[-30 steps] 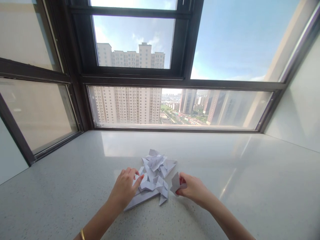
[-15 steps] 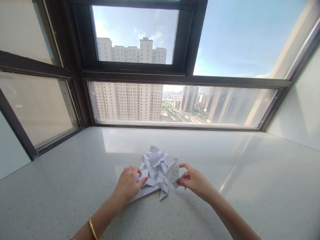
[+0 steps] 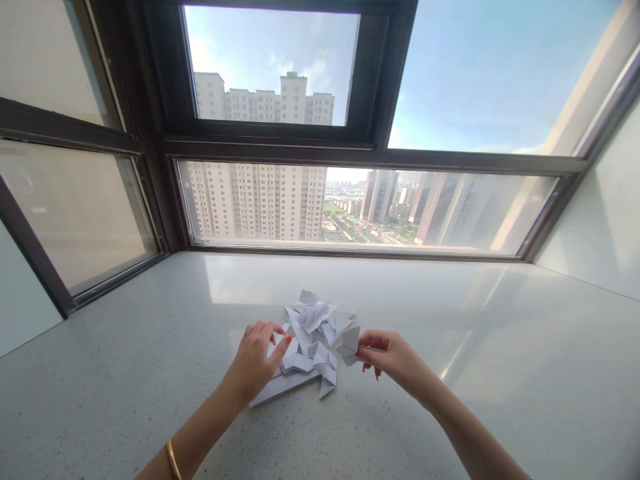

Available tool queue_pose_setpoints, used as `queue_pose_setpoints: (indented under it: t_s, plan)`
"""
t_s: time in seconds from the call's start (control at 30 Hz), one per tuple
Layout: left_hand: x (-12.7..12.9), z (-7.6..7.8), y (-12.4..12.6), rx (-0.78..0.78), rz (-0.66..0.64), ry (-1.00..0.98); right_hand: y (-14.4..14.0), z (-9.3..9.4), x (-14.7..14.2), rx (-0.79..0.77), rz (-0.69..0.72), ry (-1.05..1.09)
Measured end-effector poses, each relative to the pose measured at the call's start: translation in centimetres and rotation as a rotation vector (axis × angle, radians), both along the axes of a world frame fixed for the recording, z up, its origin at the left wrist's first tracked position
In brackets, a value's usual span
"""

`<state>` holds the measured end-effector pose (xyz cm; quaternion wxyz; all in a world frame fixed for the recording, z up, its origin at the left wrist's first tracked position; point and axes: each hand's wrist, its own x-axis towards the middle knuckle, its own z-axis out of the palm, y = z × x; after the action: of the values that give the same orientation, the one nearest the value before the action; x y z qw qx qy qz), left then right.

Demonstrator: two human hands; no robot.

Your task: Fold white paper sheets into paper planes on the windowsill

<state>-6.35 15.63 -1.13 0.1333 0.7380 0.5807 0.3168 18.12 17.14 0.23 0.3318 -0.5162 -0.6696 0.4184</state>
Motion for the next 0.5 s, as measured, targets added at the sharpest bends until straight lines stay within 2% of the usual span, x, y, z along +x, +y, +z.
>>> queue_pose_setpoints:
  t_s: [0.13, 0.23, 0.33, 0.43, 0.5]
  plan:
    - [1.5, 1.6, -2.3, -0.117, -0.279, -0.130, -2.0, 0.7, -2.0, -0.107, 0.197, 0.133]
    - [2.9, 1.8, -3.9, -0.128, -0.407, -0.047, -3.2, 0.7, -3.0, -0.217, 0.358, 0.187]
    - [3.8, 1.7, -4.5, -0.135, -0.529, -0.057, -3.7, 0.2, -3.6, -0.284, 0.420, 0.222]
    - [3.8, 1.4, -4.2, -0.151, -0.572, -0.180, -3.6, -0.1, -4.1, -0.243, 0.395, 0.278]
    - [3.3, 1.2, -3.6, -0.166, -0.529, -0.276, -3.3, -0.2, -4.2, -0.183, 0.391, 0.332]
